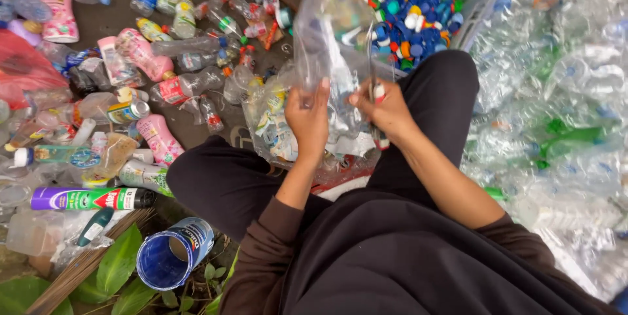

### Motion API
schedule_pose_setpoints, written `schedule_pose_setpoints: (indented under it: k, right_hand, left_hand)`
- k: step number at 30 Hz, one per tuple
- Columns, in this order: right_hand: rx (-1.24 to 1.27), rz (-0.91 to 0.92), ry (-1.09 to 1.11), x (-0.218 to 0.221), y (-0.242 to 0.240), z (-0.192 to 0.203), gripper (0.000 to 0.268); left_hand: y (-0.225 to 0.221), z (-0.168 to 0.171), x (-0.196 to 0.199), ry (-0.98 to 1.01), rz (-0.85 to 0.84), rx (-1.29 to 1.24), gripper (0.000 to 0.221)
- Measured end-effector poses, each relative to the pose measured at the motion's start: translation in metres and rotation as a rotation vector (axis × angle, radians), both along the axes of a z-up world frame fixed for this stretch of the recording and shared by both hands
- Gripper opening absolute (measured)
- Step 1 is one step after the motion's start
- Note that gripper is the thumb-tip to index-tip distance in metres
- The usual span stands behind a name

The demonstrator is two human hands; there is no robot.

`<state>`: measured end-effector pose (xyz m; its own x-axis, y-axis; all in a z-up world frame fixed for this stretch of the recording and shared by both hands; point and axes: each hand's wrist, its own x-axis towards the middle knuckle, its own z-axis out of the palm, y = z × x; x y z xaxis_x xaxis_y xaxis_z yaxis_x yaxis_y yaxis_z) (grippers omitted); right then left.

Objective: Sorting plastic bottles by removing caps and labels using a utility knife.

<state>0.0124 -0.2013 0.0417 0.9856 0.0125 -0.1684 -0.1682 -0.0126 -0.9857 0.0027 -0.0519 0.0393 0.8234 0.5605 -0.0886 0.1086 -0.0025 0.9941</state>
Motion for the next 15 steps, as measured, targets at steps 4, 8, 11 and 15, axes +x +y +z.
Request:
schedule_pose_setpoints:
  k: [4, 8, 11, 15]
  right_hand:
    - [0.175, -0.104, -0.023, 0.004, -0.044, 0.018, 0.023]
    - [0.211, -0.317, -0.007, -0.018, -0.112, 0.053, 0.028]
    - [0.328, -0.611, 0.011, -0.061, -0.244, 0.028, 0.041]
    - [0.198, -0.710, -0.128, -0.165, -0.367, 0.033, 0.011]
  left_hand:
    - [-0.018, 0.025, 0.008, -0.141, -0.348, -0.107, 0.034]
    - [-0.036, 0.041, 0.005, -0.190, -0.786, -0.286, 0.055]
    - [-0.021, 0.051, 0.011, -0.135, -0.819, -0.208, 0.042]
    - [0.032, -0.009, 0.015, -0.037, -0.712, -0.132, 0.038]
